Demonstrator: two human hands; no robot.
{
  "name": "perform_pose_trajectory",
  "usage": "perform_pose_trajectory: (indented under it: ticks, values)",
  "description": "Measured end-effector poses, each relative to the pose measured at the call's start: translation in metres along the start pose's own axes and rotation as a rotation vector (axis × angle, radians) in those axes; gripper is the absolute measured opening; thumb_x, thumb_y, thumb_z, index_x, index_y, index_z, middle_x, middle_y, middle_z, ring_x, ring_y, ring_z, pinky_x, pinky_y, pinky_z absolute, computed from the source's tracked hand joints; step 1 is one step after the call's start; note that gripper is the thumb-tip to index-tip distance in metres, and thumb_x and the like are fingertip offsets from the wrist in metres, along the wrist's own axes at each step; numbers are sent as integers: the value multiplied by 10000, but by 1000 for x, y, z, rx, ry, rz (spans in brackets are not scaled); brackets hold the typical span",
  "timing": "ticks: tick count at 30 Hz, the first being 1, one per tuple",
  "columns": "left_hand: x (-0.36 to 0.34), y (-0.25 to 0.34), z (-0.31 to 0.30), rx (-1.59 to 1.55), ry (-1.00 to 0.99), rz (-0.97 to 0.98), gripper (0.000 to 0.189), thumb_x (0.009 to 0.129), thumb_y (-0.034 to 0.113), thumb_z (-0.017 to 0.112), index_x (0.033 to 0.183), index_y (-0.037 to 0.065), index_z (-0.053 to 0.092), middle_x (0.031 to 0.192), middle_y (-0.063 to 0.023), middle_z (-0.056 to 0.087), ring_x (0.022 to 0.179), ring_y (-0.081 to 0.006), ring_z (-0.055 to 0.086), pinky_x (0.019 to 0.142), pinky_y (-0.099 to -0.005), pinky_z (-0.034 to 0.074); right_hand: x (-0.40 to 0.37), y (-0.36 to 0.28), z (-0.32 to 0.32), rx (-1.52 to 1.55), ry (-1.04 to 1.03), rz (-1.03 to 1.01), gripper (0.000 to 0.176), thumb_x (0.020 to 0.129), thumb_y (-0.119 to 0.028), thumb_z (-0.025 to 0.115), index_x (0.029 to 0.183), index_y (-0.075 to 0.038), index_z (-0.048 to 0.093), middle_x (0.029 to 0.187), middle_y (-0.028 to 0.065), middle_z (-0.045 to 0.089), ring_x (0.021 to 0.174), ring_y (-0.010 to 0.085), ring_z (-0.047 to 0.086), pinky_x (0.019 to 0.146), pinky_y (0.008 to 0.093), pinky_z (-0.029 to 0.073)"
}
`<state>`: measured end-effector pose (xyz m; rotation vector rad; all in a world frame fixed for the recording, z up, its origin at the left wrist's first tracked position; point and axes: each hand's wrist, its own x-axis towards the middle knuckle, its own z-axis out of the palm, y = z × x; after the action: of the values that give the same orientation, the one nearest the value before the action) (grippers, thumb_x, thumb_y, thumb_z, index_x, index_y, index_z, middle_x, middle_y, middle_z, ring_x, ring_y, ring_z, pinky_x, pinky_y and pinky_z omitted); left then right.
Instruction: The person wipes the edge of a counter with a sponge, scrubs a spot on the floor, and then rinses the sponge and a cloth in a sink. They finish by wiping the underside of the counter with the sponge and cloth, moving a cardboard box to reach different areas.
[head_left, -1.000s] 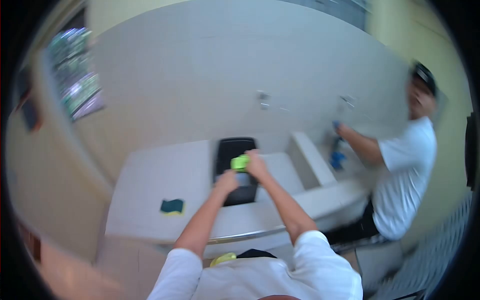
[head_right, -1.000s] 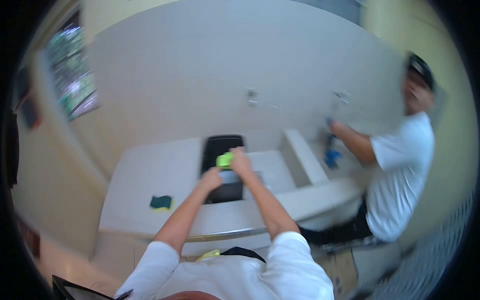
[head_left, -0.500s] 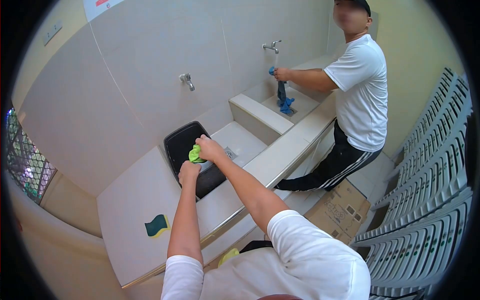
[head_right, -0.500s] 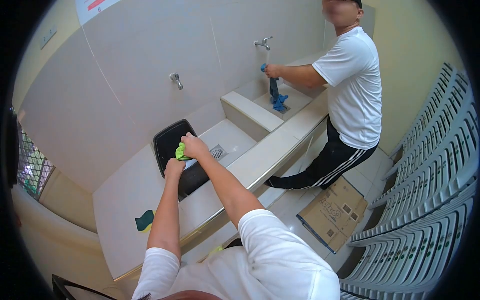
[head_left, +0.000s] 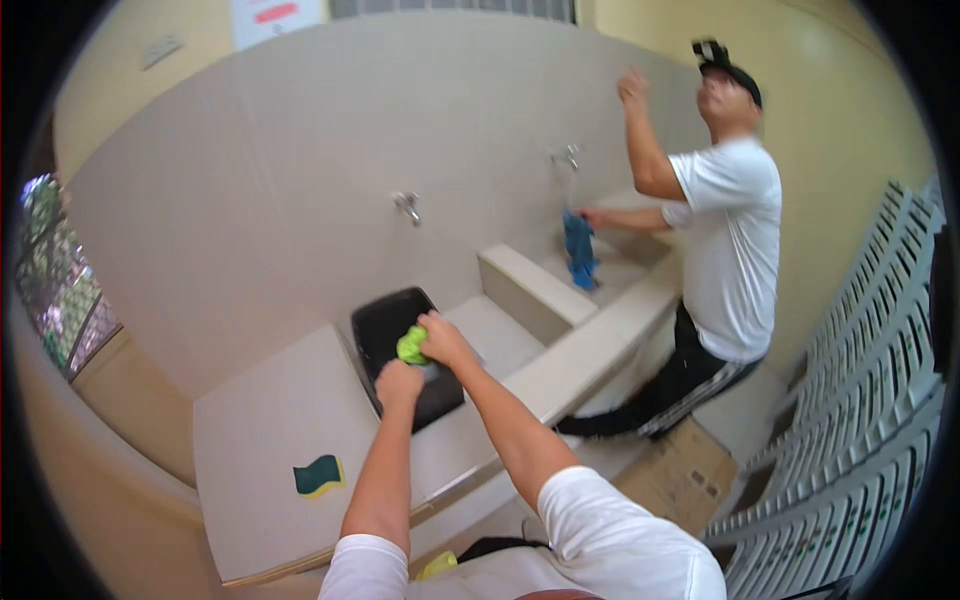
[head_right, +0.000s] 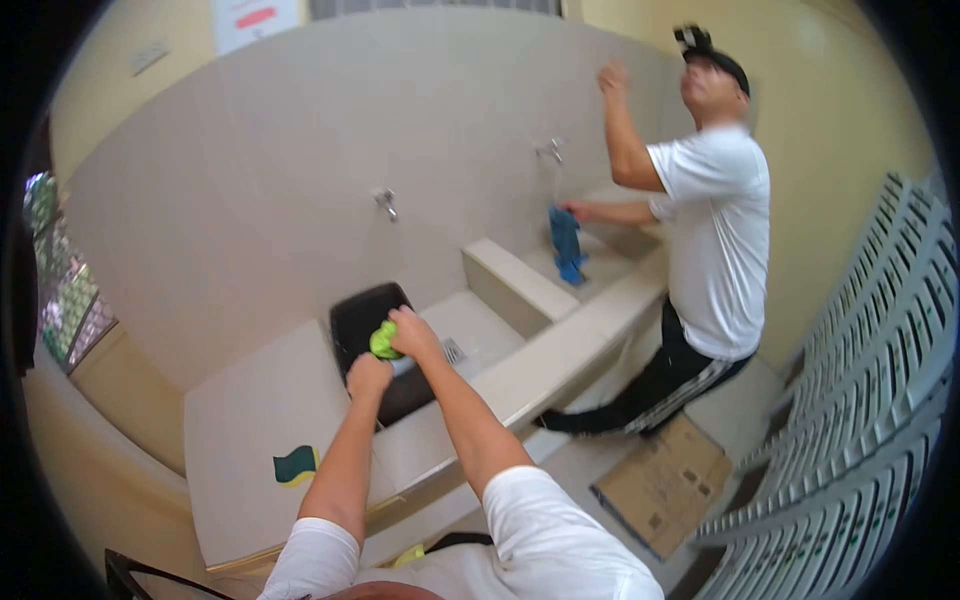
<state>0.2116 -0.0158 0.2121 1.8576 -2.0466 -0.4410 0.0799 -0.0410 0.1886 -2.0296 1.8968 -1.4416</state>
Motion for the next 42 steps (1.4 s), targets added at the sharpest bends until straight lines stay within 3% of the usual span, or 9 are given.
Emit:
perform_pose_trajectory:
  ticks: [3,7,17,23,42]
  values:
    - [-2,-4,-4,-69,-20,-4,322,720,284,564,910,40,654,984,-175,626,943,-309,601,805,-392,476,1,-7,-2,-41,-22,12,265,604,-54,544,868,-37,532,875,191,524,875,390,525,738,445,442]
    - [-4,-9,-12,-143,-94,-44,349,666,248,615,946,42,645,1031,-166,616,992,-306,583,848,-380,466,1,-2,3,-50,-27,-4,266,596,-71,555,859,-36,560,841,200,552,833,394,536,733,445,442]
    - [8,-20,-4,-169,-159,-50,423,646,257,653,1018,59,624,1093,-148,596,1042,-290,561,876,-375,447,1,-1,7,-40,-4,35,266,595,-78,565,856,-28,577,864,193,560,857,380,539,762,421,444]
    - [38,-35,22,-177,-262,61,428,644,253,636,1025,59,619,1092,-165,590,1038,-303,559,879,-403,442,3,1,8,-78,-72,86,263,605,-78,567,866,-43,587,887,189,575,873,374,550,773,423,448]
    - [18,-25,4,-209,-132,57,293,658,163,578,897,9,647,999,-213,606,966,-336,582,832,-422,468,5,11,14,-93,-49,22,249,634,-51,534,882,-51,555,900,192,543,860,395,542,742,461,445]
